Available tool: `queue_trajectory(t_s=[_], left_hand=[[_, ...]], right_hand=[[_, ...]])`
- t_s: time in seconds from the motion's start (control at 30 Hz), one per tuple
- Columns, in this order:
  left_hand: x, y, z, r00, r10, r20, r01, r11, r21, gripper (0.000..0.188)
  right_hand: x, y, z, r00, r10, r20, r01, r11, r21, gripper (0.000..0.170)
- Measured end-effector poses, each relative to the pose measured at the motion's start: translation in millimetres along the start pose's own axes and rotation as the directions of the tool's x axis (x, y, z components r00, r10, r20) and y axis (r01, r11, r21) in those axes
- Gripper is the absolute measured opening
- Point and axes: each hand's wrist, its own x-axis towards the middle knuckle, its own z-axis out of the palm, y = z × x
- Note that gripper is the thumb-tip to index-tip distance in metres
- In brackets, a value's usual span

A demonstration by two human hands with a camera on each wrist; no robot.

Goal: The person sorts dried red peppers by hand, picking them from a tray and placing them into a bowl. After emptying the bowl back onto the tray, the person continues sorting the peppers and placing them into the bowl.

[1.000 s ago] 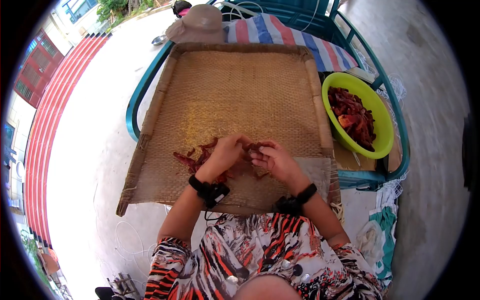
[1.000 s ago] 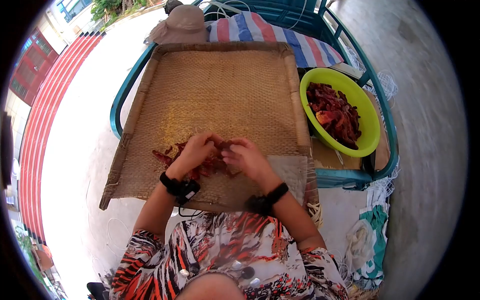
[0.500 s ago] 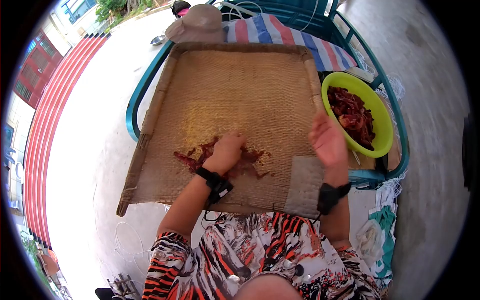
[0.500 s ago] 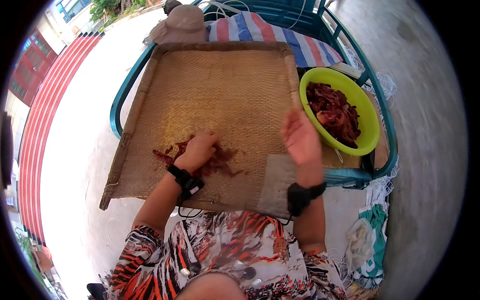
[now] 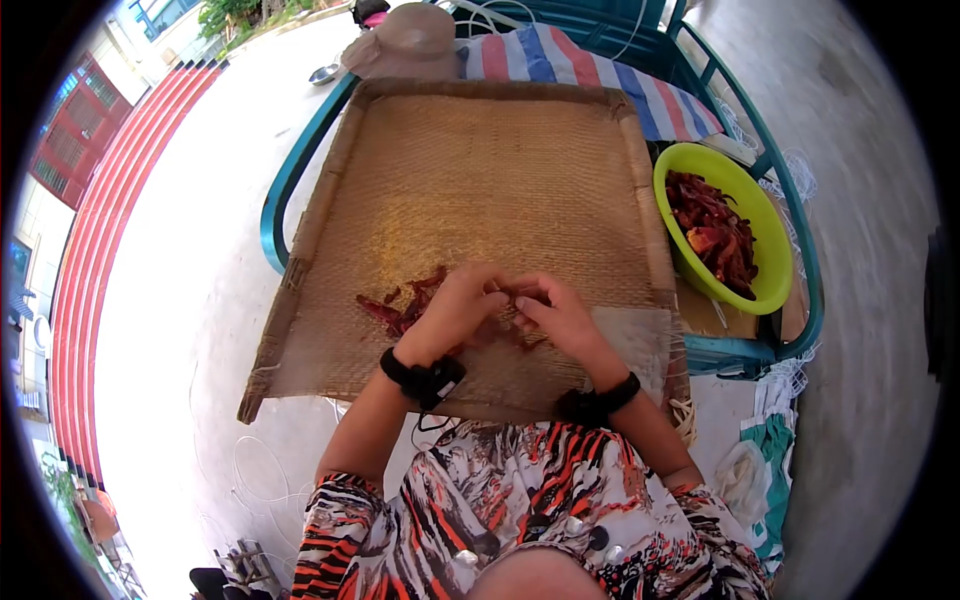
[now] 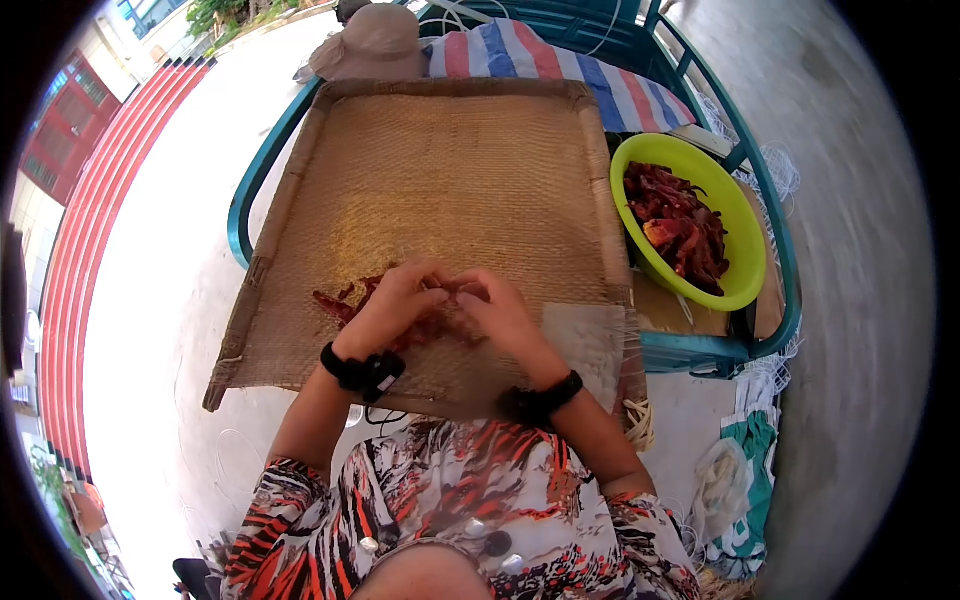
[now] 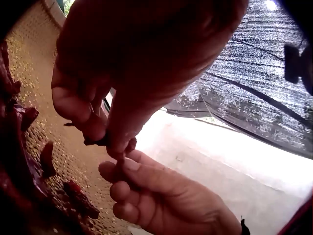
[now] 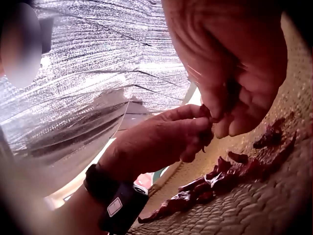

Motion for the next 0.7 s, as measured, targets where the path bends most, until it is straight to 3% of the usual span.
queue_trajectory(t_s=[0.07,0.2,0.3,0.4,0.47,0.53,0.63,0.7], left_hand=[[-4.0,2.4,0.8,0.998,-0.061,-0.029,0.056,0.987,-0.15,0.015],[-5.0,-7.9,4.4,0.995,0.035,-0.097,-0.038,0.999,-0.024,0.018],[-4.5,-10.2,0.2,0.978,0.088,-0.188,-0.074,0.994,0.078,0.021],[0.0,-44.0,-18.6,0.948,0.135,-0.287,-0.036,0.945,0.326,0.02],[-1.0,-53.9,-27.6,0.938,0.116,-0.328,0.057,0.879,0.474,0.02],[-2.5,-63.6,-27.8,0.935,0.089,-0.342,0.143,0.789,0.597,0.021],[-0.2,-64.6,-29.4,0.947,-0.004,-0.32,0.222,0.729,0.648,0.02],[3.0,-61.8,-28.3,0.948,-0.064,-0.31,0.259,0.719,0.644,0.019]], right_hand=[[-1.9,-2.9,5.3,0.999,-0.041,0.031,0.04,0.999,0.021,0.027],[-4.4,-3.2,9.8,0.998,-0.039,0.049,0.031,0.989,0.145,0.026],[-3.8,0.6,-7.7,0.998,0.037,-0.052,-0.028,0.987,0.158,0.024],[-16.3,-32.6,-37.9,0.96,-0.03,-0.277,0.102,0.963,0.25,0.024],[-19.7,-47.4,-77.0,0.883,-0.191,-0.43,0.38,0.829,0.411,0.021],[-22.6,-60.5,-109.6,0.777,-0.202,-0.596,0.614,0.448,0.649,0.024],[-36.0,-69.2,-113.7,0.841,0.038,-0.539,0.494,0.353,0.795,0.031],[-18.3,-18.4,-127.4,0.944,-0.086,-0.32,0.283,0.709,0.646,0.037]])
